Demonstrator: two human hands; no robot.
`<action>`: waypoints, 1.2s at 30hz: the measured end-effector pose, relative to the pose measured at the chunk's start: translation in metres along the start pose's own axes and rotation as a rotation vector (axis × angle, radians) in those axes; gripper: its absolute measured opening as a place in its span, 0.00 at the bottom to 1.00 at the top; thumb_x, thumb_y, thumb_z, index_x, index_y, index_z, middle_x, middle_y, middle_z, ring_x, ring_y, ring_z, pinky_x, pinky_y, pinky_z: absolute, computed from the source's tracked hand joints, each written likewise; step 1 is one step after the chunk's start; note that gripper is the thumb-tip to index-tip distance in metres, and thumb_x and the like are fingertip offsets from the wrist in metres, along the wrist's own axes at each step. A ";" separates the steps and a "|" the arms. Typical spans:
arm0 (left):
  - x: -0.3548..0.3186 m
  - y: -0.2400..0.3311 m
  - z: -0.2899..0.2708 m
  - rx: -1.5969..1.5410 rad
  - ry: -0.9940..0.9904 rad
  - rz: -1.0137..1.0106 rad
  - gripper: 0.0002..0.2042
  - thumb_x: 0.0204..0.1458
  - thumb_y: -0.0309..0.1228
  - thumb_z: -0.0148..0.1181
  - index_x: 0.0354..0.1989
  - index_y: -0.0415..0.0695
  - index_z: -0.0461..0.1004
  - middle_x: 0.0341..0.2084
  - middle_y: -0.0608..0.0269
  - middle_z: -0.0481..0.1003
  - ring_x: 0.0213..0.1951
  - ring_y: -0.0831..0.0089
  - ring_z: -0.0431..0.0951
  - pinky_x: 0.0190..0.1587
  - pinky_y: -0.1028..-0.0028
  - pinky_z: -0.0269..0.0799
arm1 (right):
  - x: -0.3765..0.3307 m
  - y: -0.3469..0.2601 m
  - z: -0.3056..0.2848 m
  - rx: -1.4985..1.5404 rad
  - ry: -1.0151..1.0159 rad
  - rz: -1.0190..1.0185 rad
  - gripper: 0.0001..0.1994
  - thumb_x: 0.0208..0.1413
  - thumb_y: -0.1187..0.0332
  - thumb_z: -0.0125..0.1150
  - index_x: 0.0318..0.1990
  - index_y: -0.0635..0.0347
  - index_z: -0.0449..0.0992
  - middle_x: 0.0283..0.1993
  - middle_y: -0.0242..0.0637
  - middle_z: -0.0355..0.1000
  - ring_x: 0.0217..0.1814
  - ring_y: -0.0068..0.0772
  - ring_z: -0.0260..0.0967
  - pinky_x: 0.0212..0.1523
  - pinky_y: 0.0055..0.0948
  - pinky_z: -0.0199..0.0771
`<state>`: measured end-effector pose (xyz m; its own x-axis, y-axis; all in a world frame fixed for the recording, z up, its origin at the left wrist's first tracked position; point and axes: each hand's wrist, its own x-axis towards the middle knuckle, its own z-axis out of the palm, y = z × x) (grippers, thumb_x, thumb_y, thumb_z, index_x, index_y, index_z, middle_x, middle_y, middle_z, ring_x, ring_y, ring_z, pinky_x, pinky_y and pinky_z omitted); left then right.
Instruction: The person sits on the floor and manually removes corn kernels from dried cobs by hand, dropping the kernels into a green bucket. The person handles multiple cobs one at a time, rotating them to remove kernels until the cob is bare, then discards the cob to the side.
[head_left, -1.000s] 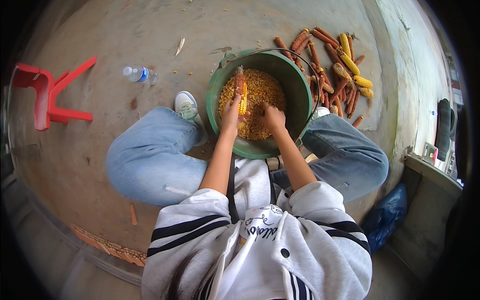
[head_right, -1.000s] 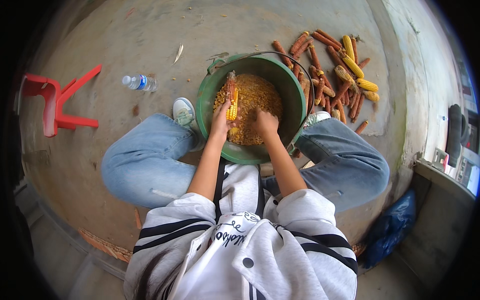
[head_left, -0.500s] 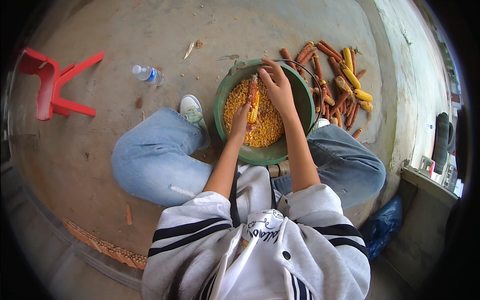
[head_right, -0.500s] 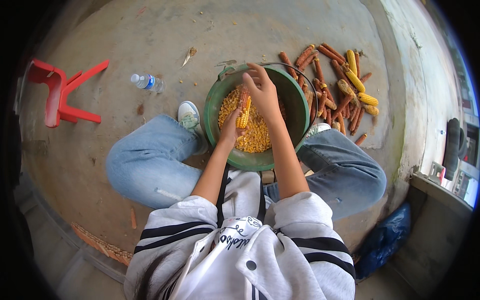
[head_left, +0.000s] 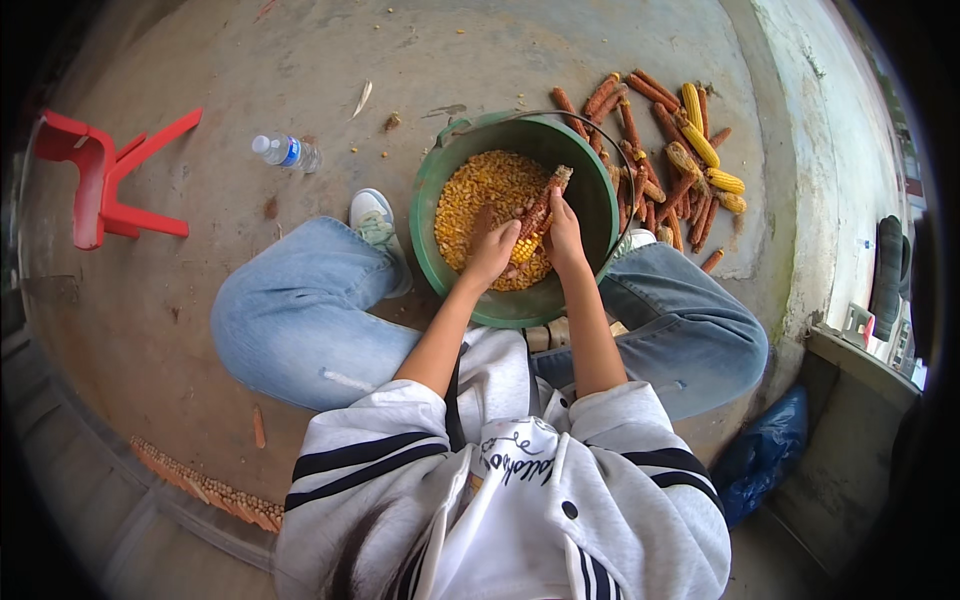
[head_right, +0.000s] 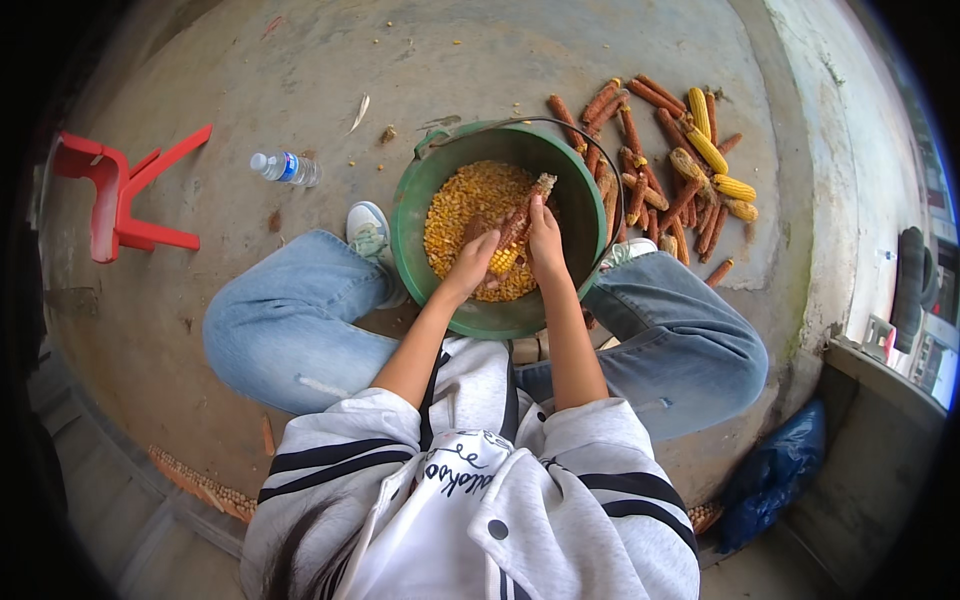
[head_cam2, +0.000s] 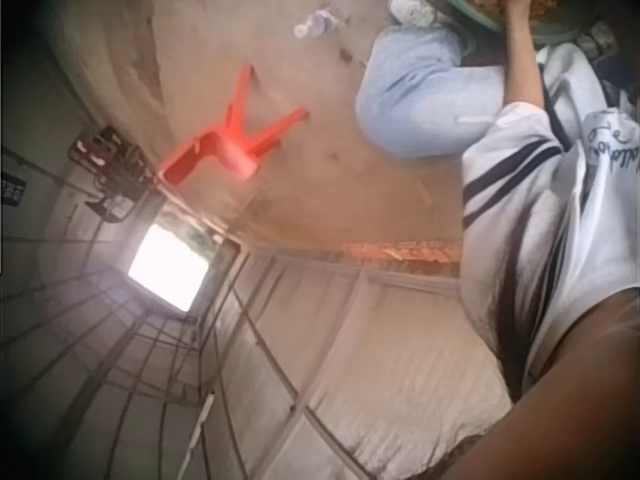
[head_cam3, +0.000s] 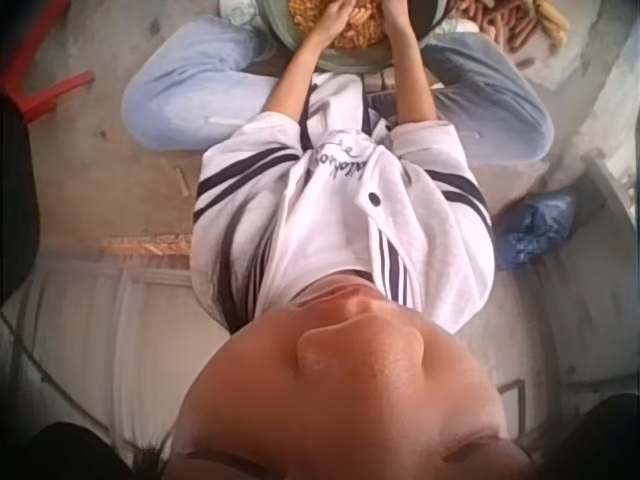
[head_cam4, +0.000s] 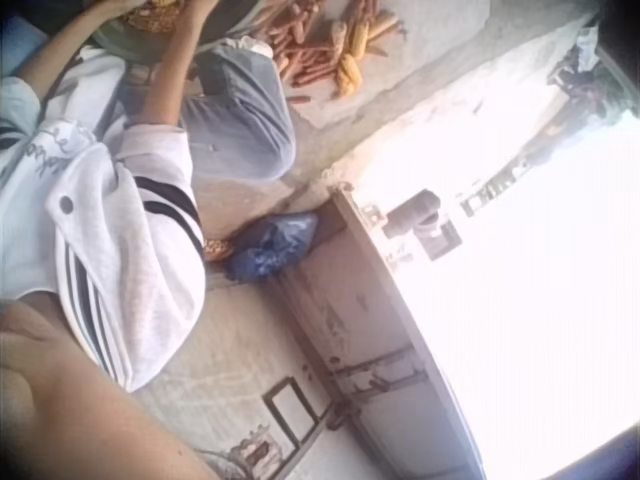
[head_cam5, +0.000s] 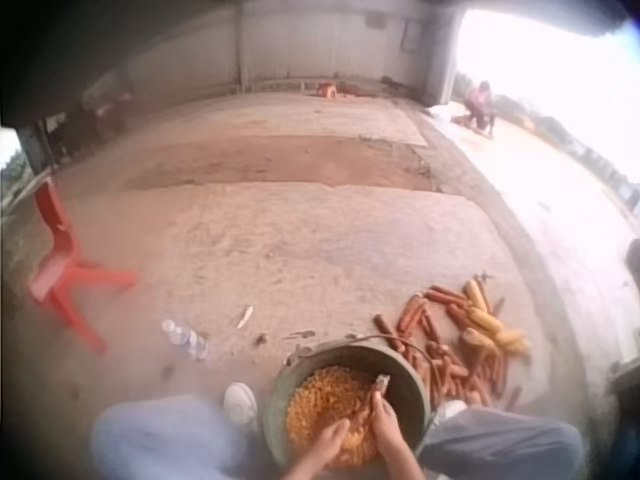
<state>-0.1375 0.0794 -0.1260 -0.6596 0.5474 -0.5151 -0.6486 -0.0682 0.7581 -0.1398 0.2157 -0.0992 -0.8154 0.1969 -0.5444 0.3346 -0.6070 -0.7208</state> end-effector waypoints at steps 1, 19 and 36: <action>0.000 -0.001 0.000 0.003 -0.016 0.022 0.20 0.60 0.42 0.37 0.54 0.42 0.61 0.26 0.67 0.71 0.19 0.80 0.69 0.14 0.82 0.58 | 0.001 0.003 -0.002 0.010 0.004 0.006 0.20 0.60 0.52 0.42 0.40 0.63 0.67 0.33 0.38 0.70 0.33 0.30 0.69 0.35 0.28 0.72; -0.015 0.012 0.007 0.068 -0.030 0.004 0.25 0.58 0.51 0.32 0.59 0.50 0.55 0.16 0.66 0.67 0.08 0.83 0.57 0.09 0.84 0.48 | 0.001 0.013 0.000 0.129 -0.055 0.071 0.18 0.59 0.53 0.42 0.34 0.61 0.65 0.28 0.36 0.67 0.28 0.30 0.67 0.31 0.31 0.71; -0.023 0.018 0.011 -0.061 0.134 -0.142 0.24 0.57 0.52 0.35 0.57 0.52 0.57 0.07 0.72 0.53 0.07 0.82 0.51 0.10 0.82 0.44 | -0.003 0.013 0.015 0.234 -0.005 0.072 0.18 0.59 0.54 0.43 0.30 0.61 0.64 0.24 0.36 0.66 0.24 0.31 0.67 0.25 0.29 0.71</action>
<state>-0.1297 0.0744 -0.0958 -0.6022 0.4394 -0.6665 -0.7576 -0.0515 0.6506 -0.1405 0.1961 -0.1007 -0.7959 0.1426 -0.5883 0.2743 -0.7813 -0.5606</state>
